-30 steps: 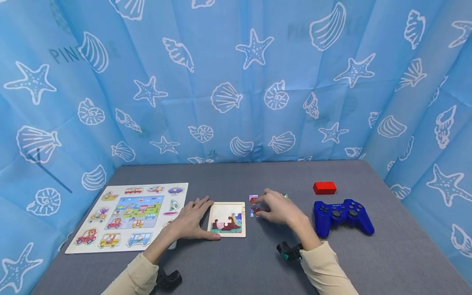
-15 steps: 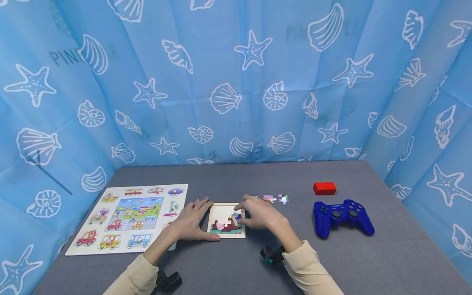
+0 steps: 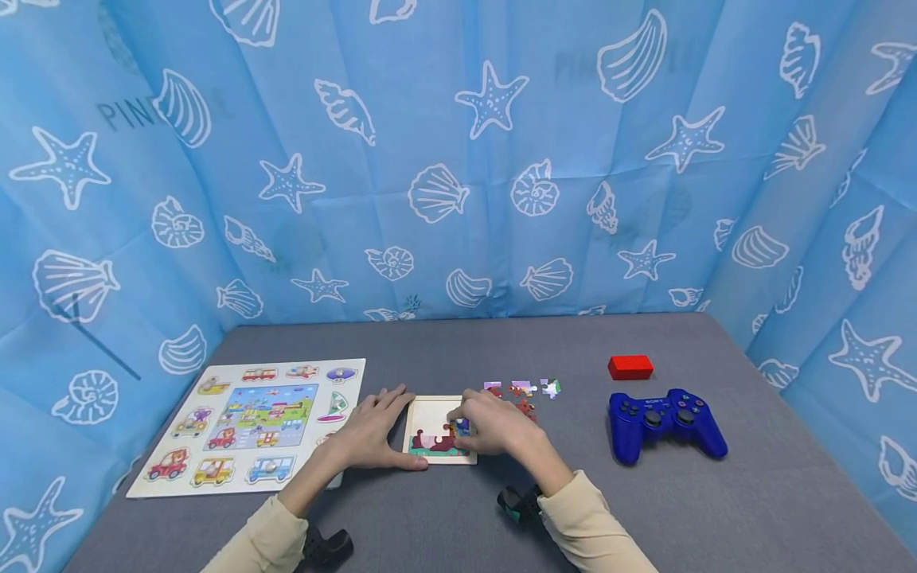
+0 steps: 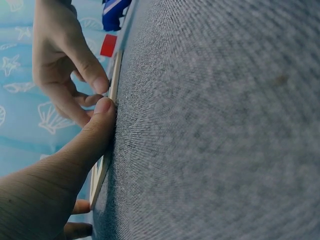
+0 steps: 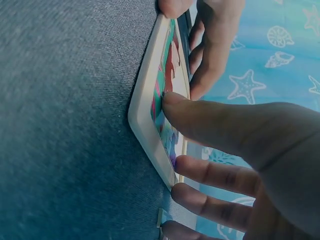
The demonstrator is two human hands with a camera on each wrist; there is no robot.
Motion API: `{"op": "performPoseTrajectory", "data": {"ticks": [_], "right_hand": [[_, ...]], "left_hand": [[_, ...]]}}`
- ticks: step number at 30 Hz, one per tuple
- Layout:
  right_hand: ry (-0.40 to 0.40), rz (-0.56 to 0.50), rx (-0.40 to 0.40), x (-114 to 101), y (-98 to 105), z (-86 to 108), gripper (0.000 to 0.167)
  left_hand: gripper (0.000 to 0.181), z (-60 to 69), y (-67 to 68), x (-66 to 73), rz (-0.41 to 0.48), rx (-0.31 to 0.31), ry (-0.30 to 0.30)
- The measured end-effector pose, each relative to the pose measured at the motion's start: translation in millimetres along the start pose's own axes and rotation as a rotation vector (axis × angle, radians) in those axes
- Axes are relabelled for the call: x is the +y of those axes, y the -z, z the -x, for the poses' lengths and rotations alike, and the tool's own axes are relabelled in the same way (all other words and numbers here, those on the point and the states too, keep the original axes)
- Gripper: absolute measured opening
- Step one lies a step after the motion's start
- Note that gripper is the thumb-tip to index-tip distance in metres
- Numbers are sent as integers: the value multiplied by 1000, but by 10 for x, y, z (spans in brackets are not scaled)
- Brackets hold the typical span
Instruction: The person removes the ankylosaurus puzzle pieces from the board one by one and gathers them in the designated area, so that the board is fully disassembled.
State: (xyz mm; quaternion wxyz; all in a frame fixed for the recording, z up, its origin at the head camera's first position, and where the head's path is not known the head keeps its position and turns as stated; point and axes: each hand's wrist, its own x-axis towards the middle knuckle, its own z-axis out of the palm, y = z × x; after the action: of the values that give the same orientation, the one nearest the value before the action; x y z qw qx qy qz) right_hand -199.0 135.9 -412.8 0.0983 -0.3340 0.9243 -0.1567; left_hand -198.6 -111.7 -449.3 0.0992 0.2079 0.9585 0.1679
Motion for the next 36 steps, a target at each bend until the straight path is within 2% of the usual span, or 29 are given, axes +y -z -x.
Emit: {"op": "performPoseTrajectory", "data": {"ticks": [6, 11, 23, 36], "right_hand": [[-25, -1, -21, -21, 15, -2, 44], [-35, -10, -24, -27, 9, 7, 40], [-30, -31, 1, -33, 3, 18, 35], [-4, -61, 75, -26, -13, 3, 26]], "left_hand": [[113, -3, 0, 0, -6, 1, 2], [113, -7, -5, -6, -4, 4, -1], [113, -1, -3, -5, -5, 4, -11], [112, 7, 7, -4, 13, 4, -14]]}}
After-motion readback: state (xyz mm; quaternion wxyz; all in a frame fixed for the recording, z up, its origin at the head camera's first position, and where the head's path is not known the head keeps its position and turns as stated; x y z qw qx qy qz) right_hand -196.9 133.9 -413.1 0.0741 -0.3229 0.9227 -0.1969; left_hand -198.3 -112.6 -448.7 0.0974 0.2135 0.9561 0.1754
